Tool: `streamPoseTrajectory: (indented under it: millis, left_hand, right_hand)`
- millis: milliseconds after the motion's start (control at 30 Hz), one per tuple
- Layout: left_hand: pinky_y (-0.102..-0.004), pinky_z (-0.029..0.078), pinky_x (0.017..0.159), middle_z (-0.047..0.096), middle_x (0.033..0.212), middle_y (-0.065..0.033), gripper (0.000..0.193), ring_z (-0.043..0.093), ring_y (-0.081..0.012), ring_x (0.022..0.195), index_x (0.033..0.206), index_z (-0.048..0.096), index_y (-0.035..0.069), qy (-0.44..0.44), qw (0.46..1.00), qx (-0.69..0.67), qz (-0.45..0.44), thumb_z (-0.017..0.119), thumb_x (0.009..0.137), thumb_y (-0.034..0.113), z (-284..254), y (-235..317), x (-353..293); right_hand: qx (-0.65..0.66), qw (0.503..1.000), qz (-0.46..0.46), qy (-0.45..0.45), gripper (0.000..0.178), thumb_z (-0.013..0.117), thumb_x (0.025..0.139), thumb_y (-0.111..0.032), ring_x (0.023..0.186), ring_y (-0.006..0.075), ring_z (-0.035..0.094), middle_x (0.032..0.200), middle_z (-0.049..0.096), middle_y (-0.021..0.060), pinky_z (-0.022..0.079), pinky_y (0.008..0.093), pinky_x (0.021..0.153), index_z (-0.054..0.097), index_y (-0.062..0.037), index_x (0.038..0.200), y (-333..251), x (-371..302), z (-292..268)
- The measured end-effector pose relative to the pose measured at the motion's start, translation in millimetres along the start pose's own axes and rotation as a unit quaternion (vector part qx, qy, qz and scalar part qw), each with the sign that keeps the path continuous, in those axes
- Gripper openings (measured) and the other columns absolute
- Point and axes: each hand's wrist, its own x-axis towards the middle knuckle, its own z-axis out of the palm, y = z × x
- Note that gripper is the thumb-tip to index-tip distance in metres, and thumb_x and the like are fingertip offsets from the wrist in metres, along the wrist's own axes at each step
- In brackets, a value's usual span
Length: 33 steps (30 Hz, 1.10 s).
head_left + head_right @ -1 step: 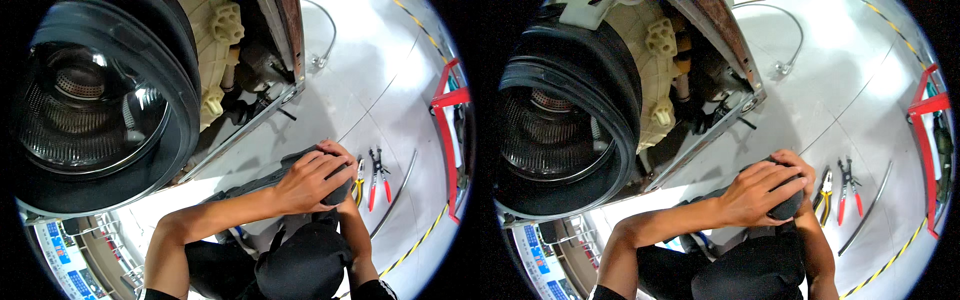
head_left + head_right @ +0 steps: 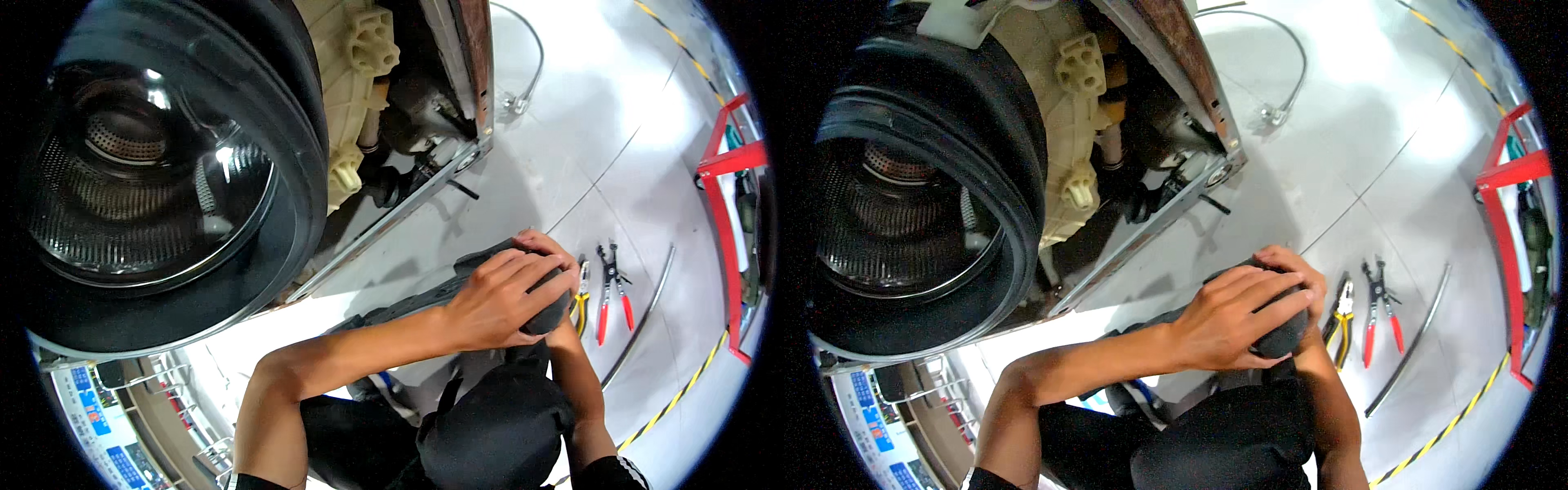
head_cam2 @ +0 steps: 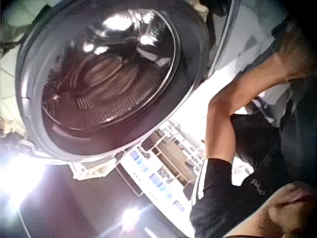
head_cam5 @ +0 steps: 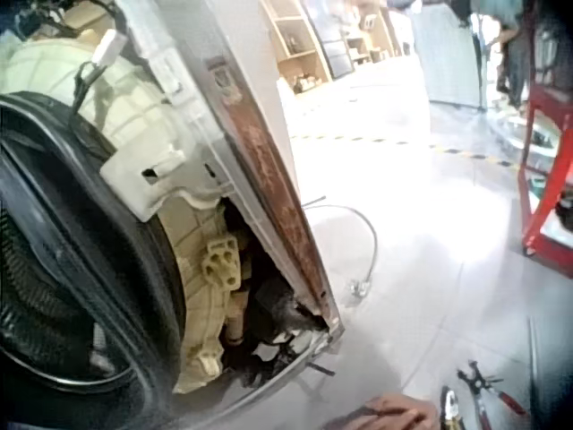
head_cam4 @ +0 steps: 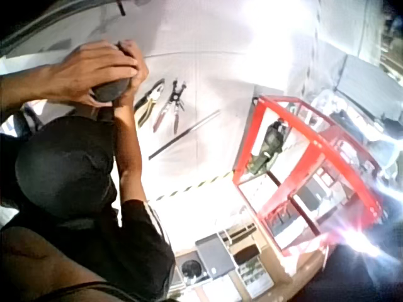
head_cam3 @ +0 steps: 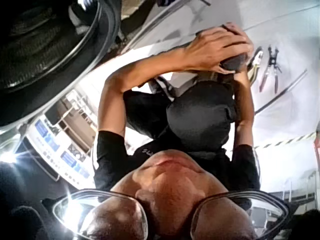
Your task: The person handles a large grey plastic counterweight, positions it against the washing machine drum, and handles a wire connector. They then pick up a glass washing machine door and its metal hinges.
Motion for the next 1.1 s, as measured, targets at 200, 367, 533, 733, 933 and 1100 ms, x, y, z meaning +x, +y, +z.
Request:
streamPoseTrajectory:
  millis: [200,367,533,733,933,1100]
  left_hand:
    - [-0.0388,0.046,0.081,0.048,0.117,-0.0162,0.068,0.053,-0.0331,0.099,0.118,0.046,0.007,0.019,0.999,-0.029,0.004,0.074,0.057,0.017,-6,-8,-2]
    - [-0.039,0.047,0.08,0.048,0.116,-0.0147,0.068,0.053,-0.0332,0.098,0.119,0.044,0.009,0.041,0.998,-0.049,-0.003,0.074,0.058,0.017,-6,-15,-2]
    - [-0.0381,0.048,0.078,0.05,0.114,-0.0134,0.066,0.056,-0.0326,0.095,0.116,0.045,0.009,0.049,0.997,-0.053,-0.008,0.074,0.058,0.019,-6,-21,1]
    - [-0.0396,0.047,0.08,0.05,0.114,-0.0145,0.064,0.055,-0.034,0.096,0.113,0.048,0.009,0.044,0.996,-0.083,0.006,0.074,0.055,0.014,2,-24,4]
    - [-0.0413,0.045,0.086,0.051,0.113,-0.0188,0.061,0.054,-0.036,0.1,0.11,0.048,0.006,0.001,0.995,-0.094,-0.009,0.074,0.055,0.009,4,-21,16]
    - [-0.0419,0.046,0.086,0.05,0.114,-0.0214,0.06,0.054,-0.0373,0.101,0.108,0.049,0.004,-0.042,0.993,-0.107,-0.023,0.076,0.055,0.01,2,-22,19]
  right_hand:
    - [0.026,0.999,0.033,0.029,0.073,0.026,0.082,-0.056,0.095,0.027,0.054,0.102,0.056,0.0188,0.041,0.0349,0.085,0.057,0.0077,0.095,1,2,8]
    - [0.087,0.992,0.075,0.047,0.068,0.024,0.084,-0.051,0.095,0.0269,0.053,0.104,0.056,0.0187,0.04,0.0348,0.086,0.056,0.0077,0.097,-4,7,15]
    - [0.069,0.993,0.08,0.056,0.063,0.028,0.084,-0.046,0.09,0.0252,0.055,0.099,0.058,0.0182,0.042,0.0331,0.081,0.055,0.0083,0.1,-6,10,16]
    - [0.052,0.997,0.043,0.045,0.061,0.03,0.083,-0.044,0.089,0.0258,0.056,0.097,0.059,0.0181,0.043,0.0328,0.08,0.057,0.0088,0.099,1,6,7]
    - [-0.056,0.998,0.022,-0.008,0.058,0.032,0.085,-0.042,0.087,0.0232,0.057,0.096,0.061,0.0174,0.043,0.032,0.08,0.06,0.007,0.096,-13,19,-7]
    - [0.133,0.965,0.217,-0.067,0.067,0.026,0.088,-0.05,0.09,0.023,0.057,0.093,0.061,0.0165,0.041,0.0339,0.086,0.056,0.0067,0.104,-6,45,-28]
